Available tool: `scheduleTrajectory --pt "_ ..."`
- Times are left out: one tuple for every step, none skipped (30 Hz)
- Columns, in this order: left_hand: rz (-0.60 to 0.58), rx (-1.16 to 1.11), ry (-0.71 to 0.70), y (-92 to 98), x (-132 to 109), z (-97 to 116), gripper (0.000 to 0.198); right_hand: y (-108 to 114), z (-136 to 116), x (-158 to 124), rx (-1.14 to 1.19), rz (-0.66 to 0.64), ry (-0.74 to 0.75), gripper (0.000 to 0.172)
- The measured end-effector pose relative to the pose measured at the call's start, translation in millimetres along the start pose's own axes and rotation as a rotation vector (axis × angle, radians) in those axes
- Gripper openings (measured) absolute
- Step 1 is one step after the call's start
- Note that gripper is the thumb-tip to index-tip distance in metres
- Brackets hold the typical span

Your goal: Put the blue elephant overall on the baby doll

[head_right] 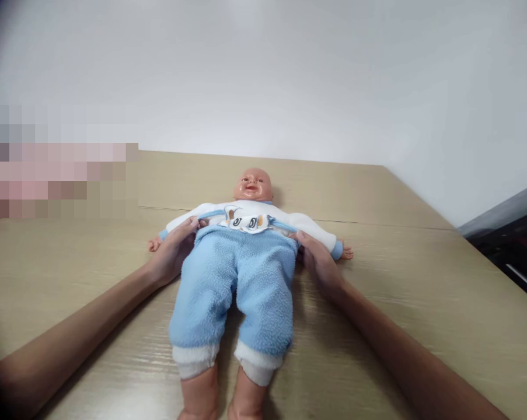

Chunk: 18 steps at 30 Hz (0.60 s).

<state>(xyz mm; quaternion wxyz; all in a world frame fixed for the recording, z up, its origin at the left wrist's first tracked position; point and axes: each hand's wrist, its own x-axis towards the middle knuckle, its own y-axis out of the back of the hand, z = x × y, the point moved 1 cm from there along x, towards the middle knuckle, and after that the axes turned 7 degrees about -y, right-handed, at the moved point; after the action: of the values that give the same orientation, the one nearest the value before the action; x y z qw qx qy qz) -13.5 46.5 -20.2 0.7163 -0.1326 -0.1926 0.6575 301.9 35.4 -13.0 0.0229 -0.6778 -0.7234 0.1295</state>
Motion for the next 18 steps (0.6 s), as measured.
scheduleTrajectory --pt "0.014 -0.014 -0.011 0.4 0 -1 0.041 1 0 1 -0.023 0.002 0.031 0.037" --pt "0.027 -0.029 -0.024 0.8 1 -2 0.041 2 1 1 -0.055 0.010 0.059 0.039" --pt "0.039 -0.041 -0.037 1.2 1 -2 0.041 4 3 2 -0.111 0.030 0.095 0.039" --pt "0.052 -0.041 -0.053 1.7 1 -3 0.040 6 4 2 -0.176 0.057 0.130 0.037" --pt "0.063 -0.025 -0.069 2.3 0 -3 0.039 7 6 2 -0.233 0.086 0.161 0.033" --pt "0.069 0.005 -0.087 2.8 0 -4 0.038 7 6 0 -0.279 0.117 0.196 0.028" --pt "0.069 0.047 -0.108 3.3 -1 -4 0.037 6 6 -2 -0.317 0.153 0.239 0.024" --pt "0.065 0.094 -0.132 3.6 -2 -4 0.038 3 5 -4 -0.341 0.195 0.287 0.021" --pt "0.061 0.143 -0.161 3.8 -2 -4 0.038 -1 3 -7 -0.351 0.237 0.332 0.020" --pt "0.059 0.188 -0.192 3.8 -3 -4 0.038 -6 -2 -9 -0.369 0.283 0.385 0.020" --pt "0.062 0.224 -0.225 3.5 -4 -4 0.037 -14 -8 -10 -0.403 0.323 0.447 0.020" --pt "0.072 0.255 -0.260 2.9 -5 -4 0.035 -22 -16 -9 -0.448 0.340 0.511 0.017" --pt "0.086 0.282 -0.295 2.0 -6 -4 0.034 -33 -26 -7 -0.500 0.329 0.578 0.013" --pt "0.099 0.303 -0.325 1.0 -7 -4 0.032 -45 -36 -2 -0.557 0.281 0.645 0.008" --pt "0.112 0.317 -0.353 -0.3 -8 -4 0.030 -59 -47 5 -0.616 0.186 0.696 0.005" --pt "0.123 0.326 -0.380 -1.6 -9 -4 0.028 -74 -57 16 -0.671 0.078 0.728 0.002" --pt "0.133 0.332 -0.403 -2.8 -11 -3 0.026 -91 -67 29 -0.738 -0.012 0.744 0.002" --pt "0.142 0.336 -0.421 -3.7 -12 -3 0.025 -107 -74 44 -0.846 -0.097 0.744 0.004"
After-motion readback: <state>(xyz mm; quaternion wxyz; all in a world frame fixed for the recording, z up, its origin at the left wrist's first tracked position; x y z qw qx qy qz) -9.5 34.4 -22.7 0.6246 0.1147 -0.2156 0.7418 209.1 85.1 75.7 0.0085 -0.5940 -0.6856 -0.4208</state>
